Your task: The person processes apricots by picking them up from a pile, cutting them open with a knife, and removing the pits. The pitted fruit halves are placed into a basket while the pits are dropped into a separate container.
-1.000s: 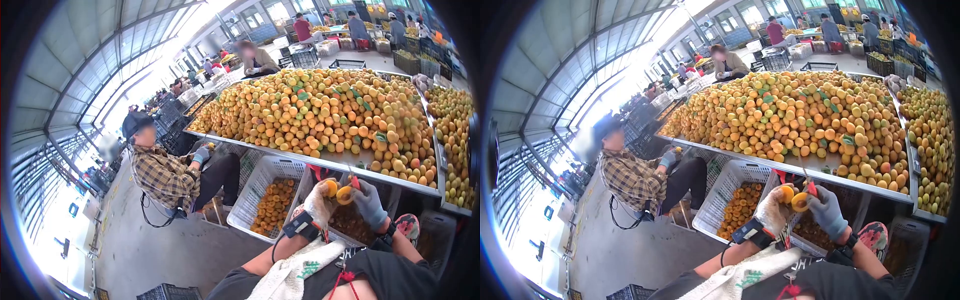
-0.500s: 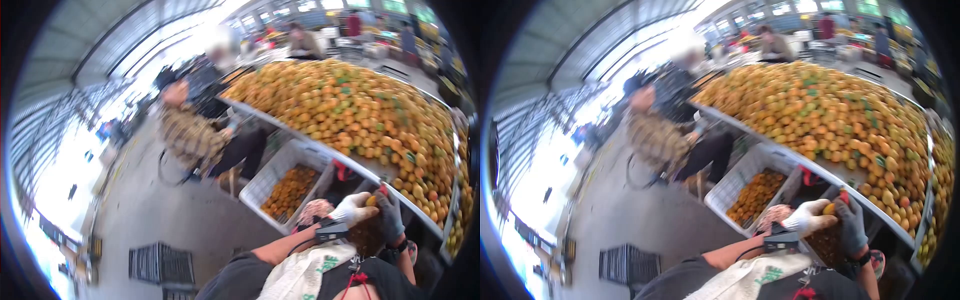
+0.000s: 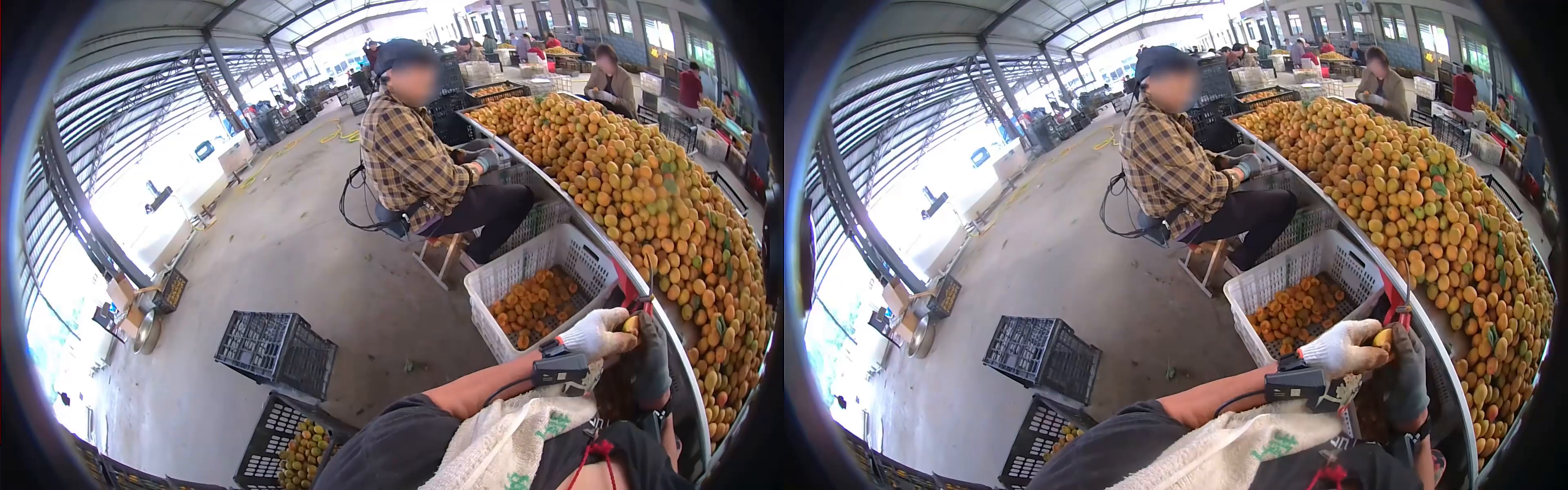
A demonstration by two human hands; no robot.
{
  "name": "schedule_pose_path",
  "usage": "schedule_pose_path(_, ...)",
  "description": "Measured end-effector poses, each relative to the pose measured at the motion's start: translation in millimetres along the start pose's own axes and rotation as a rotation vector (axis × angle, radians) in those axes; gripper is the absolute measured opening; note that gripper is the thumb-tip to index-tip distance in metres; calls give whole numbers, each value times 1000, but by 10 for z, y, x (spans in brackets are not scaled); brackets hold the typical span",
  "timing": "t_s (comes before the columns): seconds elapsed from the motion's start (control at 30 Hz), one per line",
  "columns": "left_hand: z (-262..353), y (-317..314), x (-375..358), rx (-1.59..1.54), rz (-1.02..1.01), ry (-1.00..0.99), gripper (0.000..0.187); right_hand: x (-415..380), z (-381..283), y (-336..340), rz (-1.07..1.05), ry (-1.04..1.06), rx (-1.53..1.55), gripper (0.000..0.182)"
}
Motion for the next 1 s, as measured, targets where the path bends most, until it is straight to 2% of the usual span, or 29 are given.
schedule_pose_path(0.07,14,45,-56,-56,42,17,15,151,55,55,-27,50,-25,18)
schedule_pose_path(0.13,47,203,-147,38,260,30,22,169,66,-60,10,68,-87,17)
schedule_pose_path(0.17,14,221,-152,-122,262,-16,38,174,51,-109,53,96,-141,16)
schedule_pose_path(0.27,-14,279,-154,-237,180,-47,47,208,37,-273,124,153,-212,17)
schedule_pose_path(0.3,-53,334,-150,-237,183,-47,47,221,52,-278,122,151,-211,17)
schedule_pose_path(0.37,-183,442,-89,-362,156,-50,42,218,-48,-316,101,304,-511,18)
schedule_pose_path(0.47,-499,519,147,-378,194,-140,35,199,-165,-472,29,230,-693,13)
schedule_pose_path(0.5,-320,474,21,-349,239,-47,34,212,-200,-456,24,229,-692,13)
schedule_pose_path(0.53,-244,498,-18,-349,242,-46,34,223,-217,-436,-9,226,-819,10)
schedule_pose_path(0.57,-225,492,-43,-300,215,4,32,233,-208,-416,-44,220,-946,9)
schedule_pose_path(0.6,-239,480,-57,-251,189,53,30,247,-196,-375,-48,216,-946,9)
schedule_pose_path(0.67,-269,498,-7,-207,228,10,28,259,-152,-368,-108,241,-1120,16)
schedule_pose_path(0.8,-293,471,49,-86,304,-120,23,229,-185,-382,-85,247,-1091,18)
schedule_pose_path(0.9,-208,407,0,-100,302,-6,23,138,-251,-525,-67,343,-1181,17)
schedule_pose_path(1.0,-399,421,74,-71,349,-10,24,104,-283,-539,-13,413,-1195,16)
Point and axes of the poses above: each hand's wrist, its own x-axis towards the middle knuckle, its own y-axis out of the back of the hand, z = x × y, the point moved 7 cm from there along x, towards the middle knuckle, and after that the axes turned 1 degree about -z, right-handed, at the moved point
